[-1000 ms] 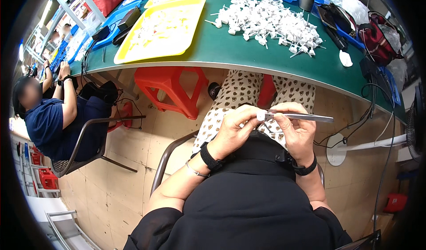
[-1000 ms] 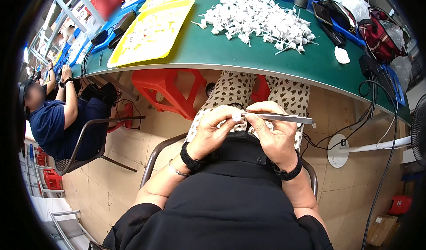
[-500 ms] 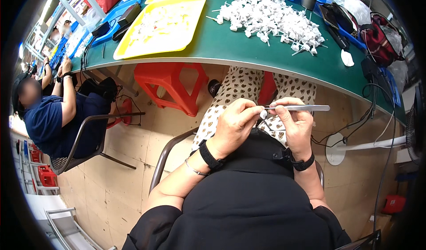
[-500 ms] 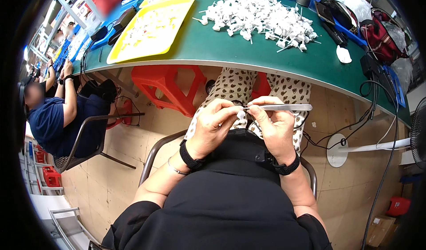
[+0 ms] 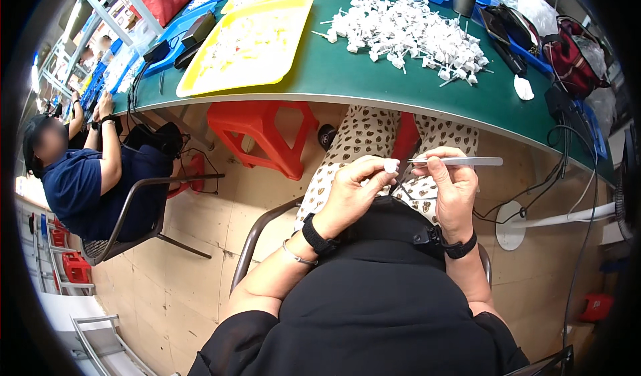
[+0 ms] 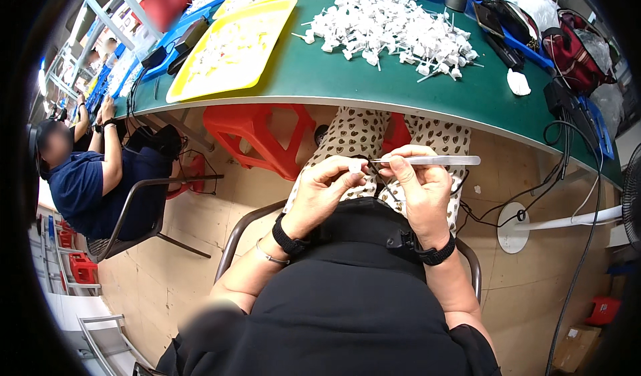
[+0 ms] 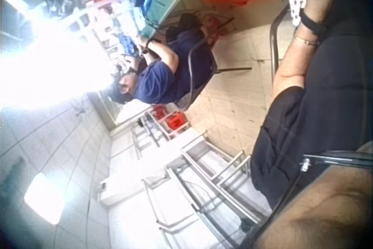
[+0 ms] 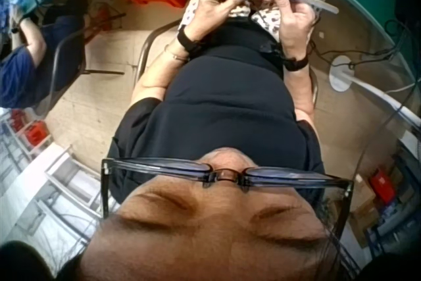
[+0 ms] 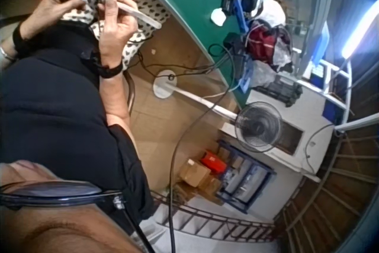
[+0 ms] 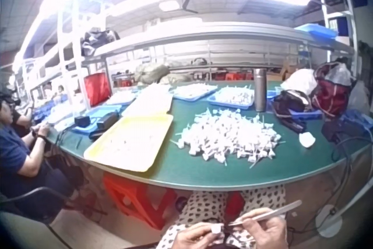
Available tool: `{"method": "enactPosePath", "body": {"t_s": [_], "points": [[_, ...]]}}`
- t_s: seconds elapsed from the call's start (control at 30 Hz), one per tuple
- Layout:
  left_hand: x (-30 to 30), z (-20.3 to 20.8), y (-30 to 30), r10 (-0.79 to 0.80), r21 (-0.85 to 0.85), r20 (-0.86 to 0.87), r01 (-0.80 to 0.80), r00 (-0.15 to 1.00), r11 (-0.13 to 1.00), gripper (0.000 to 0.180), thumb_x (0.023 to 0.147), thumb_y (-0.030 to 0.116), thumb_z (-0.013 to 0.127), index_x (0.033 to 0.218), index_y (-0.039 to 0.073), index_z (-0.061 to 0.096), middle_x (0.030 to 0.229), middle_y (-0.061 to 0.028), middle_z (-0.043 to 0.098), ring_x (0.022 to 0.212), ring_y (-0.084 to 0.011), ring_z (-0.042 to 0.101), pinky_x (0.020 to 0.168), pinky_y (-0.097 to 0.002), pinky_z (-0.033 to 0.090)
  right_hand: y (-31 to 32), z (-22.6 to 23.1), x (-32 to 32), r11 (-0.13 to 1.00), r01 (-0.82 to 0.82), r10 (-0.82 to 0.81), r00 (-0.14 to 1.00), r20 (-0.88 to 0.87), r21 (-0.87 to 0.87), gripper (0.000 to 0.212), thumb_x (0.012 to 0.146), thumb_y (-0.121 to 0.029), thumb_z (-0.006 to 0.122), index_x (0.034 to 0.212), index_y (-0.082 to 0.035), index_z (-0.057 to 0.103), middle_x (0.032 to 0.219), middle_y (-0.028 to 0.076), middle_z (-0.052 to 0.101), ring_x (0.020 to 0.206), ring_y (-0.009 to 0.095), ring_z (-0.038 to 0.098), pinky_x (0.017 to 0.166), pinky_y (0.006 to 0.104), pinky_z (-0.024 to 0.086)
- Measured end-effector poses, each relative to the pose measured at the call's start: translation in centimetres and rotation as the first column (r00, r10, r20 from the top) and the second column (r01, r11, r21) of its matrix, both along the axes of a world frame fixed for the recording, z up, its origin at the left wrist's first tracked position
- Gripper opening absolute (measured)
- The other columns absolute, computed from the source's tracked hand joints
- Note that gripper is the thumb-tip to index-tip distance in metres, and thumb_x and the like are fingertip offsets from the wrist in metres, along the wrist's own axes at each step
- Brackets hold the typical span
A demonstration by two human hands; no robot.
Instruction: The person sits at a green workbench and repeatedly picks up small white plastic components from a pile. Using a metal tool held in the right hand, the person manipulates each component individually, appearing to press or adjust a specific part. The person then places the finished component onto a yellow tray. Another person is visible working at the same table in the background.
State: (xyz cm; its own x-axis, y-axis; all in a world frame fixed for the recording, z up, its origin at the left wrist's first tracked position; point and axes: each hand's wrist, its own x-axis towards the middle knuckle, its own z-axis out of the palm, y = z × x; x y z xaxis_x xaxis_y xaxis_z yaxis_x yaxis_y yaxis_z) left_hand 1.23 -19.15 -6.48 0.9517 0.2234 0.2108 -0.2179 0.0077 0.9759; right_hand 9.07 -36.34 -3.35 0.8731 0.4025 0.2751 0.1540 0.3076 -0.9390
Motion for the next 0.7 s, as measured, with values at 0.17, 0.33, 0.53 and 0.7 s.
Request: {"method": "enactPosePath", "body": {"t_s": [0.17, 0.33, 0.53, 0.7], "points": [[-0.1, 0.3, -0.1, -0.012, -0.014, -0.002, 0.012, 1.0, 1.0, 0.018, 0.097, 0.003, 0.065, 0.114, -0.001, 0.069, 0.105, -0.0076, 0.072, 0.094, -0.0147, 0.071, 0.085, -0.0278, 0.059, 0.1, 0.0, -0.1, 1.0, -0.012, 0.013, 1.0, -0.024, 0.017, 0.016, 0.1, -0.01, 0.065, 0.11, 0.002, 0.064, 0.098, 0.01, 0.071, 0.088, 0.014, 0.069, 0.082, 0.0275, 0.059], [-0.1, 0.7, -0.2, -0.01, 0.06, 0.037, 0.008, 0.999, 0.998, 0.017, 0.097, 0.003, 0.065, 0.113, -0.002, 0.069, 0.104, -0.0092, 0.072, 0.092, -0.016, 0.072, 0.083, -0.0281, 0.06, 0.1, -0.1, -0.1, 1.0, -0.015, 0.015, 0.999, -0.041, 0.018, 0.016, 0.099, -0.009, 0.066, 0.11, 0.002, 0.064, 0.099, 0.009, 0.07, 0.088, 0.014, 0.069, 0.082, 0.0266, 0.058], [-0.3, 1.1, -0.3, -0.03, 0.111, -0.01, 0.031, 1.0, 0.993, 0.016, 0.098, 0.003, 0.064, 0.111, -0.003, 0.069, 0.103, -0.0101, 0.073, 0.09, -0.0172, 0.073, 0.082, -0.0294, 0.061, 0.2, 0.1, -0.4, 0.999, -0.037, 0.038, 0.999, -0.029, 0.037, 0.016, 0.098, -0.007, 0.066, 0.112, 0.001, 0.062, 0.102, 0.009, 0.07, 0.09, 0.013, 0.069, 0.083, 0.026, 0.058], [-0.2, 0.8, -0.4, -0.056, 0.039, -0.01, 0.057, 0.998, 0.998, 0.016, 0.099, 0.003, 0.062, 0.112, -0.003, 0.068, 0.104, -0.0101, 0.073, 0.09, -0.0172, 0.073, 0.082, -0.03, 0.061, 0.2, 0.1, -0.3, 0.997, -0.078, 0.078, 0.997, -0.02, 0.01, 0.015, 0.098, -0.005, 0.065, 0.112, 0.001, 0.062, 0.102, 0.008, 0.069, 0.093, 0.014, 0.069, 0.085, 0.0275, 0.058]]}}
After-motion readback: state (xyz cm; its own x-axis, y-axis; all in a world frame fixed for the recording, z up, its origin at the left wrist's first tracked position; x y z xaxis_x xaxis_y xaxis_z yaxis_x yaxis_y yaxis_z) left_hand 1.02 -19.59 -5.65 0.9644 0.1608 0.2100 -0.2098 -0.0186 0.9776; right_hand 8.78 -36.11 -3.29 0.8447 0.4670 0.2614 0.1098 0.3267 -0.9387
